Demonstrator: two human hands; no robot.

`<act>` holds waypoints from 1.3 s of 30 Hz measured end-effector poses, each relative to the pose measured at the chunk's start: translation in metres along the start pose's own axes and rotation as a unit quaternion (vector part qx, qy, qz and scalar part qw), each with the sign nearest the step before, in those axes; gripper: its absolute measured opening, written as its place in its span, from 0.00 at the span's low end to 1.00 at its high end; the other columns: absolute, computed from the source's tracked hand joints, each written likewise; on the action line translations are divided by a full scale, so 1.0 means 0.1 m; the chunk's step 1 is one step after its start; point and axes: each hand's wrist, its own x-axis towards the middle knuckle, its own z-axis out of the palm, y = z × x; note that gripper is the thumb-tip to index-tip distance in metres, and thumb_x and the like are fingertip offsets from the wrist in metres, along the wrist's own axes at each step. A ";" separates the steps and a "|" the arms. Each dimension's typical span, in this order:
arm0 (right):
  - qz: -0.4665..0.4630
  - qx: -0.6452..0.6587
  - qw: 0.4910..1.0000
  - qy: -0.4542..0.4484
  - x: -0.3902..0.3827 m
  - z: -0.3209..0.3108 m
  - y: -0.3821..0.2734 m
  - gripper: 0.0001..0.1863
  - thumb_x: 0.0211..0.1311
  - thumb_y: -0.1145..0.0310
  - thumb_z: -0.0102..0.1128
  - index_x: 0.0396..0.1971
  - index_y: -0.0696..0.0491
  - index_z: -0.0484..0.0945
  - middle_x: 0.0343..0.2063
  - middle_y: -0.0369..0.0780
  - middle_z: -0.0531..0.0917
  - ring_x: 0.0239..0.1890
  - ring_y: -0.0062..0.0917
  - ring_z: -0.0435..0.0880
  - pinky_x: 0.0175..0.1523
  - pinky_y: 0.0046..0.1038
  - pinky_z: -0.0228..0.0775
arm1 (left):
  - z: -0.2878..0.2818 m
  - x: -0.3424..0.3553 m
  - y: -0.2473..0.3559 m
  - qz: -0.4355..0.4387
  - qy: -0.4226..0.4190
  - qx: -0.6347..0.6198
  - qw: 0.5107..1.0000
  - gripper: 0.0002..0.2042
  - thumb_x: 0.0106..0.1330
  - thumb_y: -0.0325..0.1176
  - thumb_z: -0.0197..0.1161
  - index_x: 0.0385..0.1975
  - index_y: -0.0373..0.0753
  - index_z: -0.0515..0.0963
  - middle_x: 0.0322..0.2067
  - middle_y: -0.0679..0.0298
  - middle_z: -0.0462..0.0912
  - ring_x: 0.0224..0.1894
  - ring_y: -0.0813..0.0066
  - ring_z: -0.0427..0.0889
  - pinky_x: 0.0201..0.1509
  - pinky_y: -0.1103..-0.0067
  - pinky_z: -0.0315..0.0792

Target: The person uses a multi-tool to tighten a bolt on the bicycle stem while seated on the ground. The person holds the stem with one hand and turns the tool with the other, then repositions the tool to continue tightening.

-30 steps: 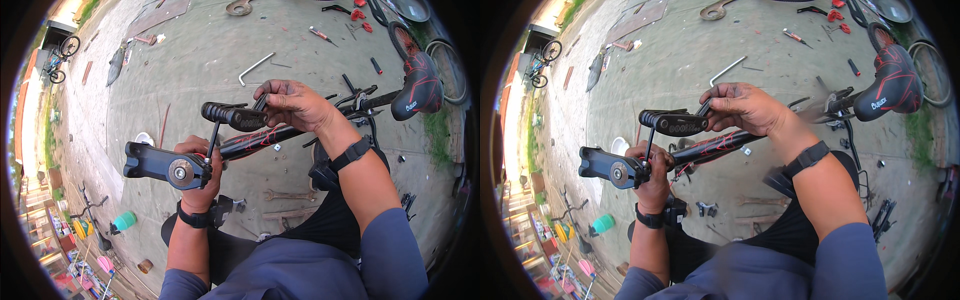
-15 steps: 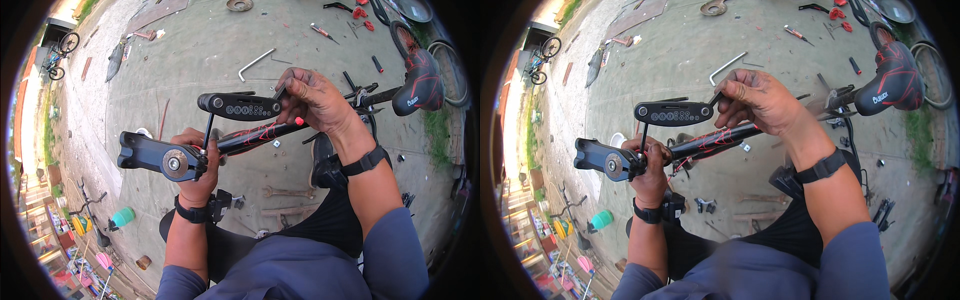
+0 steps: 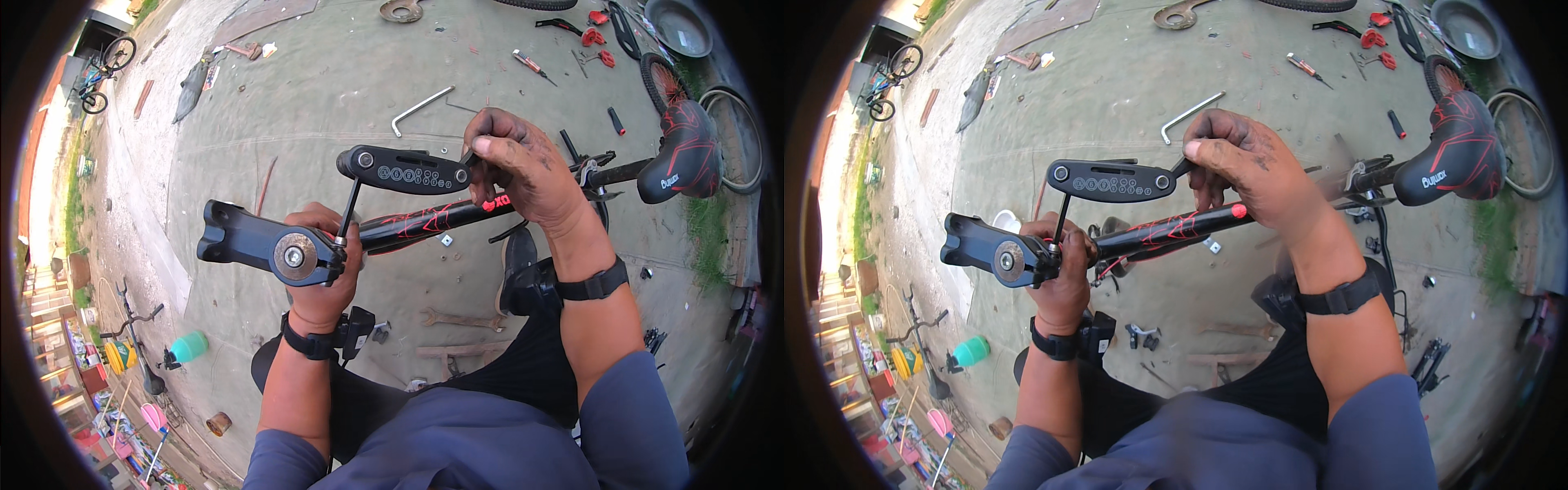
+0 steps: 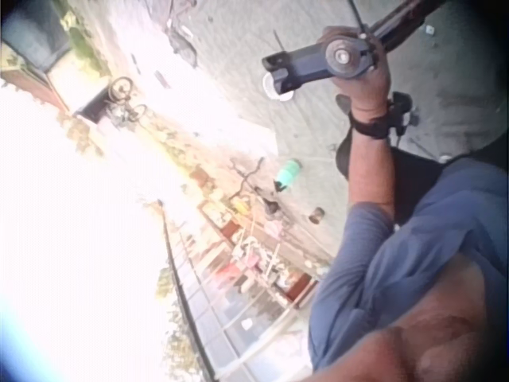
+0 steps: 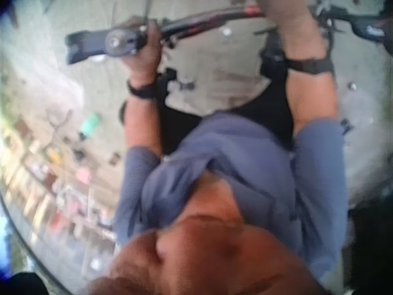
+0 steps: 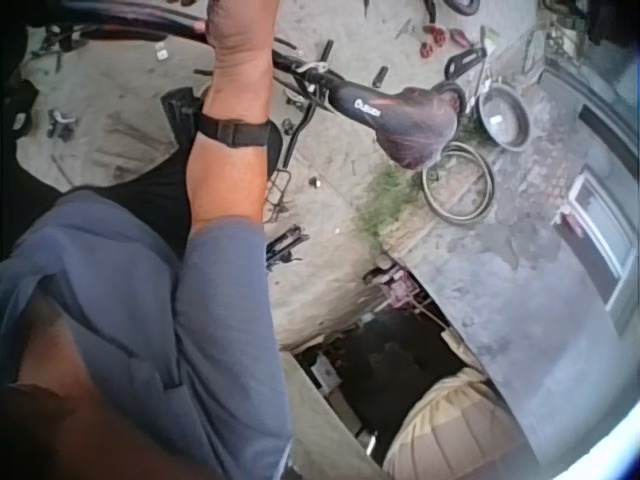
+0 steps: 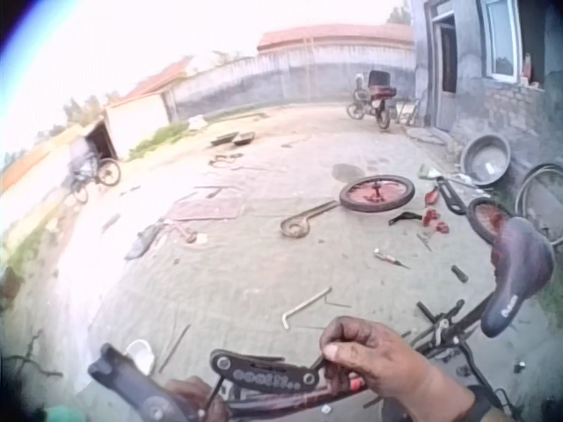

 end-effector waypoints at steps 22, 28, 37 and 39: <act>-0.232 -0.325 0.915 0.054 -0.03 0.31 0.11 0.32 0.44 0.55 0.87 0.43 0.59 0.81 0.35 0.39 0.79 0.36 0.25 0.81 0.39 0.26 0.77 | 0.02 0.04 0.07 0.035 0.013 0.003 0.999 0.11 0.65 0.15 0.62 0.38 0.36 0.69 0.28 0.62 0.75 0.27 0.77 0.75 0.32 0.79 0.68; -0.249 -0.400 0.873 0.127 0.07 0.53 0.13 0.36 0.35 0.50 0.90 0.36 0.59 0.78 0.34 0.41 0.79 0.35 0.28 0.80 0.40 0.29 0.77 | 0.03 0.06 0.12 0.030 0.008 -0.006 1.000 0.12 0.64 0.15 0.63 0.38 0.37 0.68 0.28 0.62 0.74 0.28 0.76 0.73 0.34 0.79 0.66; -0.223 -0.414 0.872 0.135 0.10 0.61 0.12 0.25 0.43 0.67 0.85 0.37 0.58 0.77 0.40 0.42 0.79 0.43 0.30 0.82 0.49 0.31 0.78 | -0.01 0.06 0.09 0.059 -0.012 0.011 0.998 0.14 0.62 0.16 0.65 0.39 0.37 0.68 0.29 0.63 0.74 0.29 0.76 0.73 0.34 0.78 0.66; -0.234 -0.410 0.874 0.116 0.12 0.57 0.14 0.25 0.44 0.69 0.84 0.40 0.58 0.78 0.42 0.43 0.79 0.45 0.30 0.83 0.51 0.31 0.78 | -0.01 0.09 0.10 0.081 -0.018 0.028 0.996 0.14 0.61 0.16 0.65 0.39 0.38 0.67 0.29 0.63 0.74 0.29 0.76 0.72 0.34 0.78 0.66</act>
